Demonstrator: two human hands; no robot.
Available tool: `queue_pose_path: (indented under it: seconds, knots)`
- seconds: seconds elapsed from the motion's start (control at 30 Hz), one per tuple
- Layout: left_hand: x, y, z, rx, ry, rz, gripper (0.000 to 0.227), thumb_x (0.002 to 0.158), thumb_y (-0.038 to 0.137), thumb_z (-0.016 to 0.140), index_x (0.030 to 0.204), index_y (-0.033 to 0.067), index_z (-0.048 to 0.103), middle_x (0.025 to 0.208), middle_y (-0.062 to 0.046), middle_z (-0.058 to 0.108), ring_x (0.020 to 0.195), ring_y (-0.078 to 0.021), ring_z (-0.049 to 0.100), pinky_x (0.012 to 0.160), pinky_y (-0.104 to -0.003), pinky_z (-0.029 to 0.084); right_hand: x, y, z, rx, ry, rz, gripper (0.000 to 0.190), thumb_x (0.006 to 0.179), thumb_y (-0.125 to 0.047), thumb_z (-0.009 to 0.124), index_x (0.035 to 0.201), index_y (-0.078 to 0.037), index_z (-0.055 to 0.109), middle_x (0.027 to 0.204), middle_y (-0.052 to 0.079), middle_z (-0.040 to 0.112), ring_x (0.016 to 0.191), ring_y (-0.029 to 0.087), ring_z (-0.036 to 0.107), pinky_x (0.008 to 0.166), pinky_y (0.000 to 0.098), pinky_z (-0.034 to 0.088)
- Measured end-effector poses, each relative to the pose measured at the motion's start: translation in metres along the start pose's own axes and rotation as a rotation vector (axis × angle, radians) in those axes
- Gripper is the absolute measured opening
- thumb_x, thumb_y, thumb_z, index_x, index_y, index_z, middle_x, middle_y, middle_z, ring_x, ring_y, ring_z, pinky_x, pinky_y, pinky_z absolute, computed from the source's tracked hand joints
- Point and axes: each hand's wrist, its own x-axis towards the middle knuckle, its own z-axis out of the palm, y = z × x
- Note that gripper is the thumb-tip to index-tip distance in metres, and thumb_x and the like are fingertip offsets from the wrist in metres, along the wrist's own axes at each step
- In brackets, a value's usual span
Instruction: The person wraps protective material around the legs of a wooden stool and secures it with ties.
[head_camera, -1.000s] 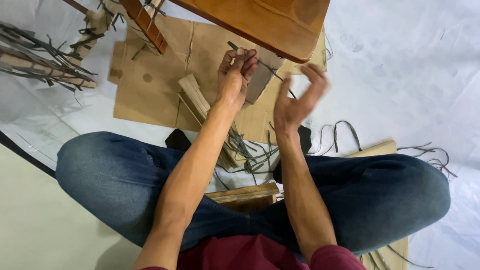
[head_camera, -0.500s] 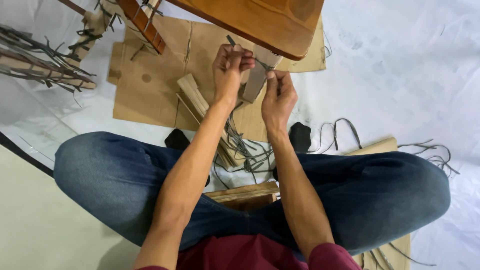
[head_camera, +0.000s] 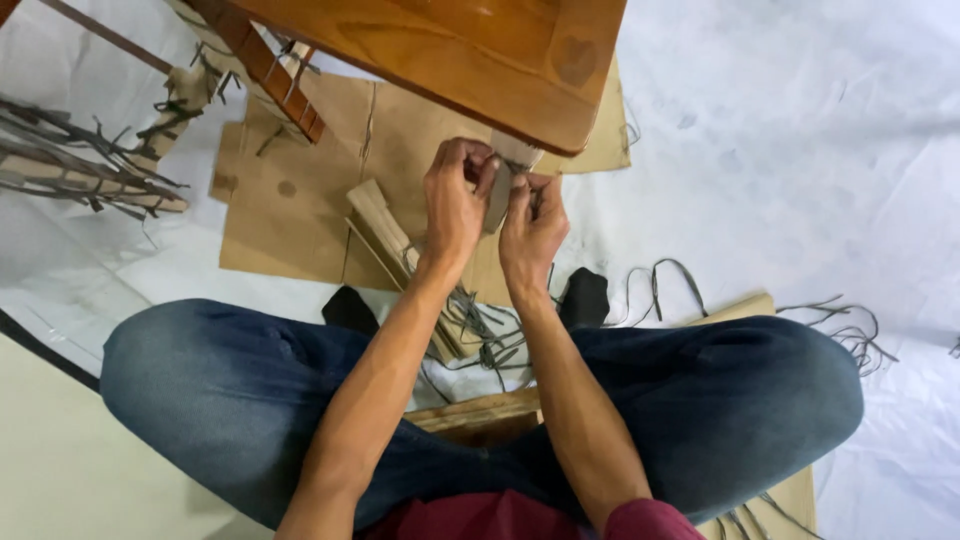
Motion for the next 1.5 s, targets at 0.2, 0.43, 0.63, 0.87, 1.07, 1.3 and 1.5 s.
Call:
queue_pose_path:
  seconds: [0.2,0.43,0.63,0.87,1.07,1.3,1.5]
  knots:
    - [0.0,0.004,-0.002,-0.029,0.003,-0.062,0.013,0.091,0.002,0.077,0.095,-0.0028,0.065,0.089,-0.015,0.067,0.074,-0.0265,0.069,0.065,-0.037,0.055,-0.004,0.0,0.004,-0.036,0.017,0.004,0.016,0.106,-0.013,0.061,0.097,0.0,0.061,0.072,-0.003,0.052,0.065,0.004,0.042,0.055,0.0251,0.036]
    - [-0.001,0.002,-0.004,0.064,-0.057,-0.084,0.016,0.095,0.011,0.075,0.091,-0.0033,0.07,0.085,-0.019,0.069,0.069,-0.0297,0.069,0.063,-0.041,0.053,-0.01,-0.004,0.009,-0.035,0.029,0.086,0.019,0.106,-0.016,0.062,0.097,0.0,0.062,0.068,-0.003,0.048,0.062,0.005,0.038,0.053,0.0256,0.032]
    - [0.0,-0.007,0.0,-0.052,-0.109,-0.3,0.015,0.095,0.015,0.073,0.094,0.0002,0.075,0.079,-0.012,0.078,0.068,-0.0199,0.075,0.066,-0.035,0.058,-0.02,0.01,0.017,0.09,0.025,0.098,0.016,0.108,-0.015,0.058,0.099,-0.004,0.063,0.075,-0.004,0.054,0.065,0.003,0.044,0.055,0.0253,0.034]
    - [-0.002,-0.033,0.01,-0.621,-0.145,-0.725,0.021,0.094,0.017,0.075,0.095,-0.004,0.076,0.083,-0.007,0.077,0.068,-0.0111,0.069,0.062,-0.03,0.058,-0.03,0.041,0.025,0.584,-0.086,0.515,0.016,0.109,-0.019,0.053,0.096,-0.012,0.058,0.064,-0.007,0.045,0.051,0.004,0.037,0.044,0.0231,0.027]
    - [-0.007,-0.036,0.011,-0.685,-0.146,-0.772,0.024,0.093,0.022,0.076,0.097,-0.0009,0.076,0.086,-0.005,0.076,0.075,-0.0102,0.068,0.067,-0.027,0.054,-0.017,0.059,0.018,0.636,-0.133,0.702,0.015,0.106,-0.022,0.054,0.101,-0.013,0.065,0.076,-0.006,0.056,0.057,0.004,0.043,0.048,0.0229,0.029]
    - [-0.009,-0.04,0.008,-0.495,-0.136,-0.647,0.022,0.092,0.023,0.078,0.097,0.0008,0.08,0.086,-0.004,0.074,0.082,-0.0117,0.063,0.076,-0.029,0.051,-0.007,0.066,0.022,0.452,-0.016,0.537,0.016,0.105,-0.019,0.063,0.093,-0.007,0.063,0.08,-0.002,0.064,0.059,0.005,0.042,0.05,0.0245,0.031]
    - [-0.011,-0.039,0.002,-0.496,-0.098,-0.596,0.017,0.091,0.016,0.077,0.1,0.002,0.079,0.088,-0.005,0.077,0.081,-0.0118,0.068,0.075,-0.028,0.054,-0.008,0.049,0.03,0.389,0.017,0.33,0.014,0.105,-0.013,0.062,0.096,-0.003,0.067,0.09,0.004,0.072,0.078,0.009,0.057,0.069,0.0256,0.044]
